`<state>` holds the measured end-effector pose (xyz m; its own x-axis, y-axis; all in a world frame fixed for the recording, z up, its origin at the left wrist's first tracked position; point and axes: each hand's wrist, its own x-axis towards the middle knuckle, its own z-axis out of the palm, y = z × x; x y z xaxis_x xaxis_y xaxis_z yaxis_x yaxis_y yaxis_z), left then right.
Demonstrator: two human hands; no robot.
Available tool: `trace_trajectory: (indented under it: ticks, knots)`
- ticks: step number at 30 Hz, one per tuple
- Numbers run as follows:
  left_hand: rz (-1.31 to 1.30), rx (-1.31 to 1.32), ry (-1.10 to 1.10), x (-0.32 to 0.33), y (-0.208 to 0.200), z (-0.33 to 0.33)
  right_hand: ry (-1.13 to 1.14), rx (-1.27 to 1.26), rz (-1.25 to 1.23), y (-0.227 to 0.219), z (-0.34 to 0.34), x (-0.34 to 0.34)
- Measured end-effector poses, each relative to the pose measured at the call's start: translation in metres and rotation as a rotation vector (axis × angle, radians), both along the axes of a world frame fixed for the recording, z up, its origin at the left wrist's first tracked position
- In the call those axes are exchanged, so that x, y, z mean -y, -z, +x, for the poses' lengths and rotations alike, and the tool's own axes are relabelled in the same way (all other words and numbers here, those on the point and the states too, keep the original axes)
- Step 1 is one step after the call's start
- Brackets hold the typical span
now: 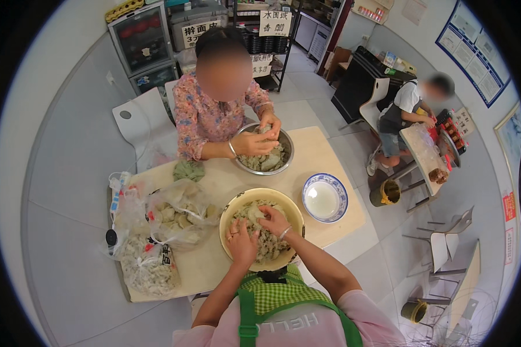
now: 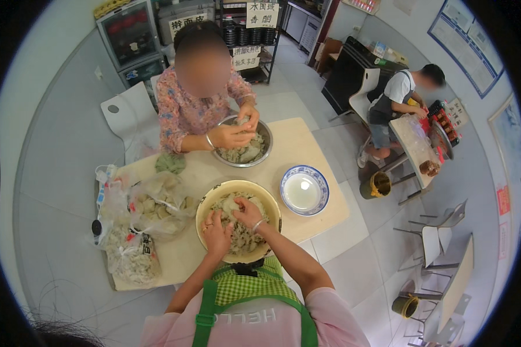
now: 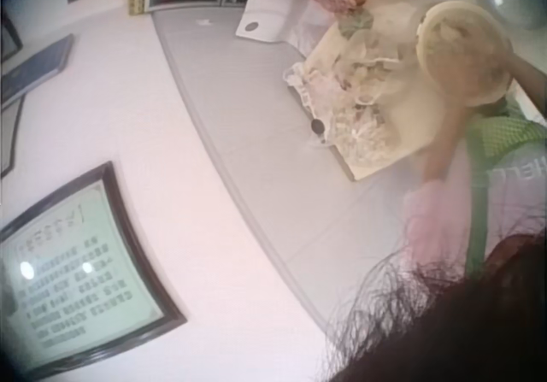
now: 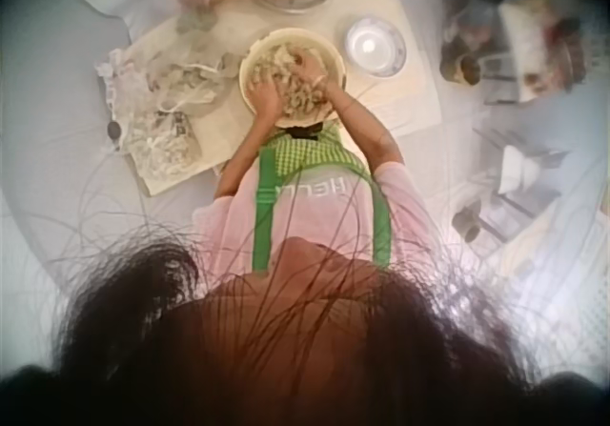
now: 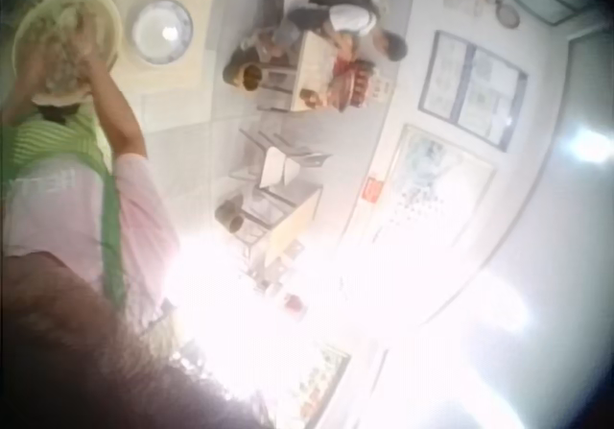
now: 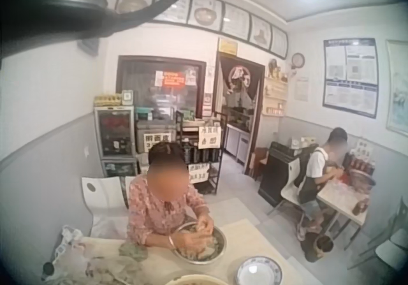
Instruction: The person sits at a table and repeatedly forms dumplings by hand. They take portions of filling from a large bowl, place them onto wrappers, and fold the edges to seal them. The finished dumplings are placed into a plastic bag on the table.
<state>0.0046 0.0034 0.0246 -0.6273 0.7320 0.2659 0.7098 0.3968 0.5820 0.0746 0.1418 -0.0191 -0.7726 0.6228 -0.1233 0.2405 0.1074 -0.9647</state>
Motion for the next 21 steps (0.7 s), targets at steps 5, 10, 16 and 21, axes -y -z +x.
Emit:
trace_trajectory:
  ticks: [5,10,16,21]
  knots:
    - [0.364,0.794,0.158,-0.008,0.001,-0.005,-0.029,-0.09,-0.163,-0.027,0.019,0.025]
    - [0.355,0.903,0.115,-0.008,0.023,0.001,0.034,-0.003,0.164,-0.034,0.027,0.041]
    - [0.203,0.757,0.032,-0.011,0.022,0.011,0.072,0.119,0.29,-0.026,0.026,0.048]
    - [0.169,0.852,-0.007,-0.014,0.022,0.012,0.218,0.159,0.306,-0.004,0.024,0.053]
